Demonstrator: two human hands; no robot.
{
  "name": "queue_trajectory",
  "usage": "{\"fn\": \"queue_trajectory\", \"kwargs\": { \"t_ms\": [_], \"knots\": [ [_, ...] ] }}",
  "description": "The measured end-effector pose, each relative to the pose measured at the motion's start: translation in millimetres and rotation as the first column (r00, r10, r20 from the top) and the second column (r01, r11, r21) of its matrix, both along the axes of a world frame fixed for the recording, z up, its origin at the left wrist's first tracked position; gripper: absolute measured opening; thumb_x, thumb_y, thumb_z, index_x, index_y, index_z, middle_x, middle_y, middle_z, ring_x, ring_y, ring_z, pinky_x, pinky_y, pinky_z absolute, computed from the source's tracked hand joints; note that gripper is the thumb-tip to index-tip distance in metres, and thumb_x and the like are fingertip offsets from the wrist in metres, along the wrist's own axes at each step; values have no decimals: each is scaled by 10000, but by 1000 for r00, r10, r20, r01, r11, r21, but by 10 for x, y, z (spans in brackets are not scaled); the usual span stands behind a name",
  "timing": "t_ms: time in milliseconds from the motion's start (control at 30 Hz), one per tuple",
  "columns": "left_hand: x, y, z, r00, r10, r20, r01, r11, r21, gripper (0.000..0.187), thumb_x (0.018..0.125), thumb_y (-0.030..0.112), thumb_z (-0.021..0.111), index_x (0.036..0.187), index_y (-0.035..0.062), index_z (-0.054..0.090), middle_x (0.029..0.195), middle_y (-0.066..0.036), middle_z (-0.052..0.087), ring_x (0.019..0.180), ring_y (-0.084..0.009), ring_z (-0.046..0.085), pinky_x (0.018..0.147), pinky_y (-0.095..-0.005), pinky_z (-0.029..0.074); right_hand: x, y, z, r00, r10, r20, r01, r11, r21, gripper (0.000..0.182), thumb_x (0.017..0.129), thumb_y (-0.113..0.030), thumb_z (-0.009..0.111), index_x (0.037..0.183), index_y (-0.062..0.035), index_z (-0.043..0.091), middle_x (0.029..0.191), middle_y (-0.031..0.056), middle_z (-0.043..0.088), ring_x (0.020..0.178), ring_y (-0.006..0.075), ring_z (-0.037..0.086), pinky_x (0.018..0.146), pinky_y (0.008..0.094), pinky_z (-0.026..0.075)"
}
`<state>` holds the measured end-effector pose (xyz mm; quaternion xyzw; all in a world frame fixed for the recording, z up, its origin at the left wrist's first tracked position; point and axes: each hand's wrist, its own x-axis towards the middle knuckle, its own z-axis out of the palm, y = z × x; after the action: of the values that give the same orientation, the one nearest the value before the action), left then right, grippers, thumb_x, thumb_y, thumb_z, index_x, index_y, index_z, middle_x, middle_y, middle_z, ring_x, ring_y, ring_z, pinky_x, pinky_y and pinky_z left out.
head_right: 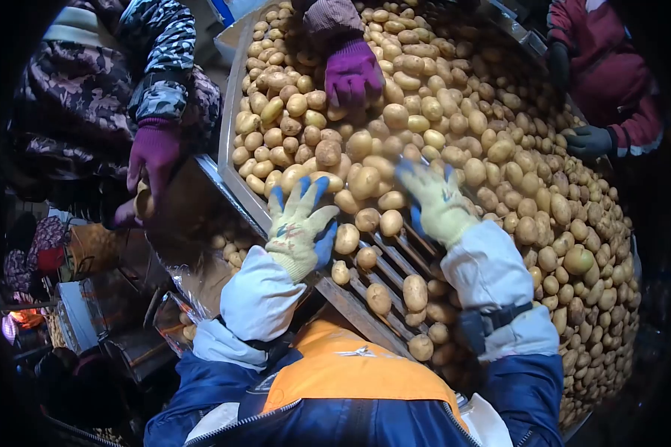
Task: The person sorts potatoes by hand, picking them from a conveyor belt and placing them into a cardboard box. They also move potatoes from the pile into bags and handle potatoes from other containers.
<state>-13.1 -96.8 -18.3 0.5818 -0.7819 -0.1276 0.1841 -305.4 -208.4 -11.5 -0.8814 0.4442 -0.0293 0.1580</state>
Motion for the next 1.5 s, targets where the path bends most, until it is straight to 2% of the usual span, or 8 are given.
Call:
{"fn": "queue_trajectory", "kwargs": {
  "t_ms": [133,500,900,1000,1067,1133,1267,1500],
  "knots": [
    [-84,254,135,993,-36,-109,33,999,-27,353,882,199,759,1229,143,733,1494,-214,571,1429,-496,468,1195,-714,281,-197,662,487,973,232,7,-228,948,222,586,886,-186,719,1462,-138,625,1597,156,507,1448,438,468,1228,650,296],
    [-22,434,66,979,43,-198,-62,994,-92,327,925,197,749,1245,132,746,1454,-224,618,1363,-521,527,1166,-691,336,-531,2107,620,917,-55,-395,71,997,26,584,965,-400,651,1468,-109,588,1500,235,518,1453,527,398,1194,775,192],
    [68,755,45,977,133,-166,-162,970,-180,326,924,196,732,1232,88,732,1396,-239,642,1336,-475,558,1142,-662,363,-132,801,229,965,-187,-184,102,913,-394,445,925,-273,710,1343,-127,662,1447,207,605,1375,438,538,1194,640,327],
    [49,756,113,933,121,-338,-212,945,-248,310,925,123,726,1233,90,736,1328,-226,685,1231,-465,635,1078,-592,463,-260,1063,484,986,-167,-5,167,986,-24,473,923,-305,732,1329,-73,657,1291,184,695,1208,409,637,1081,595,418],
    [-17,729,269,911,76,-406,-204,938,-282,301,963,112,711,1259,58,734,1223,-214,730,1075,-421,714,906,-491,572,32,1264,665,999,-38,-4,37,996,-82,483,910,-338,753,1282,-44,662,1160,152,731,1055,384,673,979,554,455],
    [-129,803,469,728,398,-558,-210,904,372,328,1040,162,689,1327,5,702,1149,-158,752,962,-262,739,824,-378,604,275,1326,551,992,-6,-126,-9,993,-116,425,909,-431,722,1170,-101,664,1129,138,688,1121,348,616,999,574,397],
    [-243,760,503,214,673,-708,148,694,704,407,1100,288,645,1384,-3,670,1130,-81,747,879,-142,704,738,-288,597,460,1150,257,992,-55,-112,59,998,26,496,932,-458,686,1202,-44,645,1143,161,687,1168,376,597,1086,595,361],
    [-117,819,307,165,703,-692,310,629,713,500,1101,418,626,1369,-3,660,1083,-102,744,850,-145,701,729,-274,584,276,1111,308,996,-45,-79,55,991,124,714,784,-549,851,1290,-69,698,1142,182,731,1162,402,648,1129,559,401]
  ]
}}
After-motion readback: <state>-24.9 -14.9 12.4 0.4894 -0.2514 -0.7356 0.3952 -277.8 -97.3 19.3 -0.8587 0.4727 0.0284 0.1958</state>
